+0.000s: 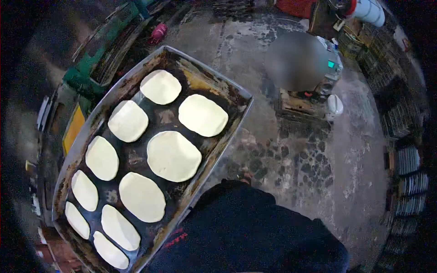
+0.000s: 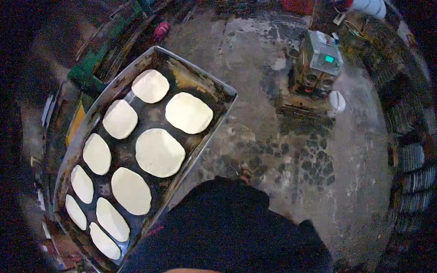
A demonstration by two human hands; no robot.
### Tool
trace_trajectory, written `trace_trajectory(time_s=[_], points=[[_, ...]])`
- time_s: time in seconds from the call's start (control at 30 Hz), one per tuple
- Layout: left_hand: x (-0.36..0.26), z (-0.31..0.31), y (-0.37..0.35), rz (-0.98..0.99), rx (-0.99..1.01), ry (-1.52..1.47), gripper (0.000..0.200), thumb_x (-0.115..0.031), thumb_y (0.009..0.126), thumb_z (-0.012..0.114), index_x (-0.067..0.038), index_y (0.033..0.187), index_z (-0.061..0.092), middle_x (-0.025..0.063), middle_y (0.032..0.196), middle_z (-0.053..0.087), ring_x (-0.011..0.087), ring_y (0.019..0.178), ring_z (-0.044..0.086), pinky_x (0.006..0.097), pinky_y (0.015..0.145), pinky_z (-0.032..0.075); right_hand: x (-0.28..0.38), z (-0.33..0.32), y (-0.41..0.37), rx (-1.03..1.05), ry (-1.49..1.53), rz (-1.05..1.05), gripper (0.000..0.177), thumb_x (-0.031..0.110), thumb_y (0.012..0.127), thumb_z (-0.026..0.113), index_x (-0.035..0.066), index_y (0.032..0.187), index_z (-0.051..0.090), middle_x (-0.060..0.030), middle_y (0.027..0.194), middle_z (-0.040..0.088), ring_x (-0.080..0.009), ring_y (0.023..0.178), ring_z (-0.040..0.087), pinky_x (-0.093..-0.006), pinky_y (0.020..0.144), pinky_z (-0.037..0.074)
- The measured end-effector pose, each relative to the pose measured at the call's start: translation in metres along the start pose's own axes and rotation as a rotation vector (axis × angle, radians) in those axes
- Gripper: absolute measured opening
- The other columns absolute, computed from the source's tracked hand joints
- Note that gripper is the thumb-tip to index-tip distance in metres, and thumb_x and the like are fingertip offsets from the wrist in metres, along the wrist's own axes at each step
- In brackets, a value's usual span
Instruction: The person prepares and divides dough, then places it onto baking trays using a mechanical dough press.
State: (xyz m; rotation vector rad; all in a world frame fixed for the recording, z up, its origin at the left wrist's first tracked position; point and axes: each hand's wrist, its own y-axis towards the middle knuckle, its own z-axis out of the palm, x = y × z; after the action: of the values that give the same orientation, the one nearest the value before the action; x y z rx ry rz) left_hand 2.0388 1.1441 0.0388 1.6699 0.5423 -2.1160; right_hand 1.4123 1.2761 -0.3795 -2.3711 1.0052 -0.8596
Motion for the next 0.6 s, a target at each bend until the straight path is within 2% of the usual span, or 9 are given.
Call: trace_trajectory(time_s=[0.1,0.17,0.2,0.33,0.4,0.47,0.5,0.57,0.6], points=[[0.007,-0.012,-0.002,-0.003,0.01,-0.034,0.06,-0.049,0.093,0.051,-0.005,0.133,0.048,0.0195,0.116,0.056,0.031,0.096,0.058,0.0464,0.084,0.048,0.108,-0.096,0.076,-0.254,-0.061,-0.178,0.054,0.047,0.088,0.055,0.004,0.121,0.062,-0.021,0.122,0.061,-0.0406,0.114,0.056,-0.0475,0.1,0.043],[0.01,-0.02,-0.005,-0.004,0.022,-0.022,0.06,-0.049,0.093,0.051,-0.005,0.133,0.049,0.0193,0.116,0.056,0.0308,0.096,0.058,0.0461,0.084,0.048,0.186,-0.182,0.07,-0.472,0.052,-0.277,0.053,0.046,0.088,0.056,0.005,0.12,0.063,-0.0203,0.121,0.062,-0.0408,0.113,0.056,-0.0474,0.1,0.043],[0.001,-0.013,-0.01,-0.02,0.003,0.004,0.06,-0.049,0.093,0.051,-0.006,0.133,0.049,0.0192,0.115,0.056,0.0307,0.095,0.058,0.046,0.083,0.048,0.203,-0.206,0.095,-0.826,0.182,-0.588,0.03,0.021,0.087,0.057,0.006,0.111,0.066,-0.0229,0.098,0.068,-0.0421,0.096,0.063,-0.0443,0.083,0.051],[0.003,-0.014,-0.012,-0.025,0.022,-0.006,0.059,-0.049,0.093,0.052,-0.006,0.133,0.049,0.0188,0.114,0.057,0.0303,0.094,0.058,0.0453,0.082,0.049,0.279,-0.313,0.015,-0.858,0.522,-0.724,0.032,0.025,0.087,0.063,0.003,0.111,0.066,-0.0218,0.1,0.068,-0.0355,0.095,0.066,-0.0393,0.083,0.052],[0.0,-0.019,-0.016,-0.02,0.044,0.003,0.059,-0.049,0.093,0.052,-0.006,0.133,0.049,0.0186,0.113,0.057,0.0301,0.093,0.059,0.045,0.082,0.049,0.251,-0.308,0.004,-0.966,0.518,-0.739,0.031,0.025,0.089,0.062,0.002,0.109,0.065,-0.0205,0.096,0.069,-0.0345,0.093,0.067,-0.0382,0.082,0.051],[-0.007,-0.028,-0.025,-0.034,0.042,-0.002,0.058,-0.049,0.093,0.052,-0.006,0.133,0.05,0.0184,0.113,0.058,0.0299,0.093,0.059,0.0447,0.081,0.049,0.19,-0.276,0.0,-0.766,0.284,-0.493,0.033,0.027,0.094,0.051,0.001,0.111,0.064,-0.0195,0.102,0.068,-0.0364,0.095,0.065,-0.0418,0.086,0.05],[-0.011,-0.036,-0.031,-0.041,0.039,0.004,0.058,-0.049,0.093,0.052,-0.006,0.133,0.05,0.0183,0.113,0.058,0.0298,0.092,0.059,0.0446,0.081,0.049,0.151,-0.239,-0.008,-0.619,0.268,-0.317,0.037,0.029,0.096,0.047,0.0,0.113,0.062,-0.0201,0.109,0.067,-0.0368,0.099,0.063,-0.0436,0.09,0.049],[-0.017,-0.04,-0.035,-0.049,0.051,0.004,0.058,-0.048,0.093,0.052,-0.006,0.133,0.05,0.0181,0.112,0.058,0.0296,0.092,0.059,0.0443,0.08,0.05,0.013,-0.101,0.031,-0.661,-0.253,-0.332,0.042,0.026,0.093,0.048,0.005,0.129,0.053,-0.0234,0.127,0.057,-0.0417,0.115,0.055,-0.0486,0.101,0.043],[-0.021,-0.043,-0.037,-0.045,0.055,-0.002,0.058,-0.048,0.093,0.052,-0.006,0.133,0.05,0.018,0.112,0.058,0.0295,0.091,0.059,0.0441,0.08,0.05,-0.025,-0.065,-0.024,-0.308,-0.164,-0.148,0.041,0.027,0.093,0.048,0.005,0.128,0.054,-0.0228,0.125,0.058,-0.0409,0.112,0.056,-0.0481,0.099,0.044]])
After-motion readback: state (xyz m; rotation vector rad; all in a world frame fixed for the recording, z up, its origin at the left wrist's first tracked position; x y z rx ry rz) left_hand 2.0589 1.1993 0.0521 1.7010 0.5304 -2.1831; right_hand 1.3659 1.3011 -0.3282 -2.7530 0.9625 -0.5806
